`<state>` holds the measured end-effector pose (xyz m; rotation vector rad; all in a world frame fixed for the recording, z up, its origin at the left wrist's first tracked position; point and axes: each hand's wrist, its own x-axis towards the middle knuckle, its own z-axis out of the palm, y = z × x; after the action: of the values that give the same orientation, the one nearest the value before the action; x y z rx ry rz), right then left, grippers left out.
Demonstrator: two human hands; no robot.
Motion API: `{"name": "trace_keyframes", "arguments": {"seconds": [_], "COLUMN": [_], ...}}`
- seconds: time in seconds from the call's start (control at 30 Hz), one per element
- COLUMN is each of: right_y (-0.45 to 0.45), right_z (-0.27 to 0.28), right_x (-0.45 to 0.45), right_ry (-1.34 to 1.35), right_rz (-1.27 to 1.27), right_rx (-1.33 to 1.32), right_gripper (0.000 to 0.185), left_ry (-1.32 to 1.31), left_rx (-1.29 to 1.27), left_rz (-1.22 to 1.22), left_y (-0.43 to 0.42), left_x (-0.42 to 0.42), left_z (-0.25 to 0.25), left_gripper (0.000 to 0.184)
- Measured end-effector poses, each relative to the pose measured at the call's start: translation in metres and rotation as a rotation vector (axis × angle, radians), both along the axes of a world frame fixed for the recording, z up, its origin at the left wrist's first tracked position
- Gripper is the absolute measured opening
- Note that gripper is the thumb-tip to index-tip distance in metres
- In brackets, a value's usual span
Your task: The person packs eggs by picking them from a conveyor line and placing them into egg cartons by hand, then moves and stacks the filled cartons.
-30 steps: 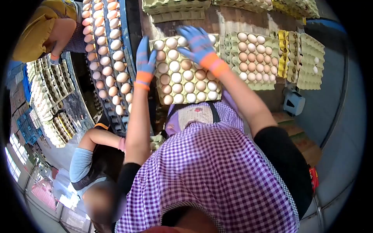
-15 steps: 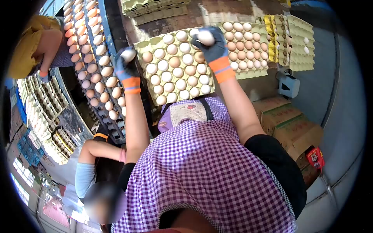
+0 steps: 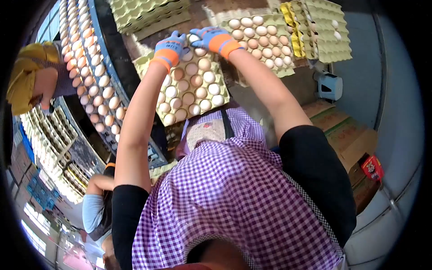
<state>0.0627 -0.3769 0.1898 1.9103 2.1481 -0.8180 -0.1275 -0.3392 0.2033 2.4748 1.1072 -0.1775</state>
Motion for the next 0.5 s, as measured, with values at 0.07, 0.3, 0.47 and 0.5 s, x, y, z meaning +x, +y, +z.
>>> {"name": "trace_keyframes", "arguments": {"seconds": [0.07,0.3,0.47,0.5], "right_y": [-0.002,-0.034,-0.082,-0.086], "right_z": [0.004,0.010,0.018,0.040], "right_x": [0.002,0.018,0.032,0.022], "right_ry": [0.023,0.319,0.299,0.319], "right_rz": [0.051,-0.505,-0.410,-0.335], "right_rx": [0.041,0.162,0.136,0.050], "right_gripper": [0.065,0.071,0.060,0.058], "left_ry": [0.111,0.099,-0.102,-0.203], "left_rx": [0.060,0.246,0.065,-0.063], "left_rz": [0.017,0.205,0.369,0.452], "left_y": [0.002,-0.039,-0.031,-0.028], "left_x": [0.011,0.001,-0.005,-0.010], "left_z": [-0.011,-0.005,0.005,0.012], "left_gripper": [0.036,0.026,0.043,0.044]}}
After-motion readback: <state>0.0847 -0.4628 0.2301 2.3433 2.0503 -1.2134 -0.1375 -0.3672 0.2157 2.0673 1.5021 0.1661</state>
